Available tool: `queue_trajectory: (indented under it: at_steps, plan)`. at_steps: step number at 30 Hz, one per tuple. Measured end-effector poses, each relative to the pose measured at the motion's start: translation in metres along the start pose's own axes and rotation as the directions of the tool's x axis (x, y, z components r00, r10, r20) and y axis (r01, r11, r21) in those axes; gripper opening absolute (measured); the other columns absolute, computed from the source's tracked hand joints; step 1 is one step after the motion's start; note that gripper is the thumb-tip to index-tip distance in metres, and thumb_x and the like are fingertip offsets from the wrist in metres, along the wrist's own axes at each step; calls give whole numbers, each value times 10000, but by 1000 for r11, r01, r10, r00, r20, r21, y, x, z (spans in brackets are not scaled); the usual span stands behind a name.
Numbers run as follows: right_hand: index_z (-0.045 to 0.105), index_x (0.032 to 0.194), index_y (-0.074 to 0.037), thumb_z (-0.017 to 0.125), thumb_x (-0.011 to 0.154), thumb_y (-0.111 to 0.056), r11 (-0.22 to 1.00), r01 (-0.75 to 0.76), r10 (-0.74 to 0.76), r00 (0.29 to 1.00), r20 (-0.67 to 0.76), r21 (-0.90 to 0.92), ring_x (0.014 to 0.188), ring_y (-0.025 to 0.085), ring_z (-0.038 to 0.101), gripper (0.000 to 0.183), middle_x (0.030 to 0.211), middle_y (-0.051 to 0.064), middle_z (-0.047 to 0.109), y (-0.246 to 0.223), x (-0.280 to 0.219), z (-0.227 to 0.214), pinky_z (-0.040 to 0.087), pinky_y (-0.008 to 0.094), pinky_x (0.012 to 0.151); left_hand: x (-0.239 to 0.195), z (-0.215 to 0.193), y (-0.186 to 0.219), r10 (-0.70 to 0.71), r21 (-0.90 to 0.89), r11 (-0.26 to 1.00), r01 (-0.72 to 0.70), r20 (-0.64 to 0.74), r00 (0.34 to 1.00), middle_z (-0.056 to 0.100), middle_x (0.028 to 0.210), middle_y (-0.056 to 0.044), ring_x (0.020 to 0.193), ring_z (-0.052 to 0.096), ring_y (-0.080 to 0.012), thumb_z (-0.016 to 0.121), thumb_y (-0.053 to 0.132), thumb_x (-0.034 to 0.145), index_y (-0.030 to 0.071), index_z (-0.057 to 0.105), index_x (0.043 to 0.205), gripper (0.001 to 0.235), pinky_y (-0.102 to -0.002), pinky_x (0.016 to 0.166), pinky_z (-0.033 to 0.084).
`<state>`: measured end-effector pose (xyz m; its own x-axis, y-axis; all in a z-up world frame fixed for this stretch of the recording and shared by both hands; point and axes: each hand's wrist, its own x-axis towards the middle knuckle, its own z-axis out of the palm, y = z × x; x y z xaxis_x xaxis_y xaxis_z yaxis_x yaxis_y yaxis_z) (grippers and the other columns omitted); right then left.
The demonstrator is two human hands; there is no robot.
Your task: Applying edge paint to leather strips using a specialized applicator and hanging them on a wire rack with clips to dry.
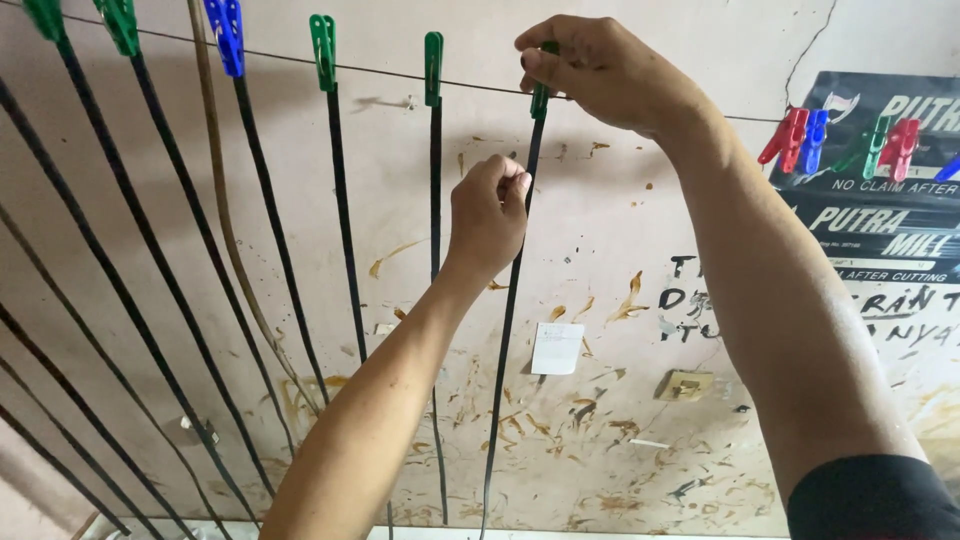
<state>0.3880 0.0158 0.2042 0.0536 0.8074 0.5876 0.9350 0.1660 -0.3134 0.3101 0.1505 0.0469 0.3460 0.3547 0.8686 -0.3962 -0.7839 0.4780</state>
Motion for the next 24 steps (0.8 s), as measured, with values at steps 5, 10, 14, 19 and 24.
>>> queue_trajectory:
  at_steps: [5, 10, 14, 19, 24]
  plan:
    - [574, 1381, -40, 480, 1084, -326, 995, -93, 90, 992, -84, -36, 939, 142, 634, 423, 1129, 42, 715, 0, -1, 1, 547, 293, 845, -3, -3, 8, -62, 58, 997, 60, 39, 997, 728, 1003, -118, 950, 697, -241, 505, 122, 1015, 33, 699, 1069, 221, -341, 836, 574]
    - [597, 1369, -53, 511, 1100, -323, 996, -86, 85, 989, -120, -6, 924, 125, 645, 390, 1064, 13, 680, 17, 0, 5, 547, 281, 839, -21, -10, 18, -157, 43, 987, 154, 77, 985, 654, 1042, -154, 956, 673, -228, 464, 98, 1011, 22, 655, 1114, 231, -321, 857, 565]
    - [605, 1357, 5, 551, 1106, -262, 1000, 0, 2, 987, -161, 13, 876, 137, 664, 370, 1025, 48, 692, 28, 4, 7, 579, 275, 826, -34, -14, 18, -165, 78, 984, 157, 97, 982, 662, 1053, -162, 938, 687, -229, 471, 111, 1010, 12, 671, 1216, 304, -325, 864, 565]
    - [610, 1355, 6, 544, 1102, -255, 1000, -3, 7, 986, -168, 22, 888, 136, 675, 369, 1023, 47, 695, 23, 6, 14, 566, 269, 845, -51, -19, 22, -152, 84, 986, 144, 99, 983, 653, 994, -133, 825, 643, -197, 493, 158, 1017, 9, 673, 1171, 279, -322, 766, 541]
    - [626, 1279, 28, 512, 1140, -183, 995, 104, -102, 982, -159, 1, 900, 159, 632, 277, 990, 35, 620, 27, 4, 17, 565, 308, 859, -68, -23, 36, -216, 39, 976, 213, 129, 968, 655, 1058, -135, 905, 653, -212, 483, 225, 1028, 40, 675, 1206, 321, -334, 767, 547]
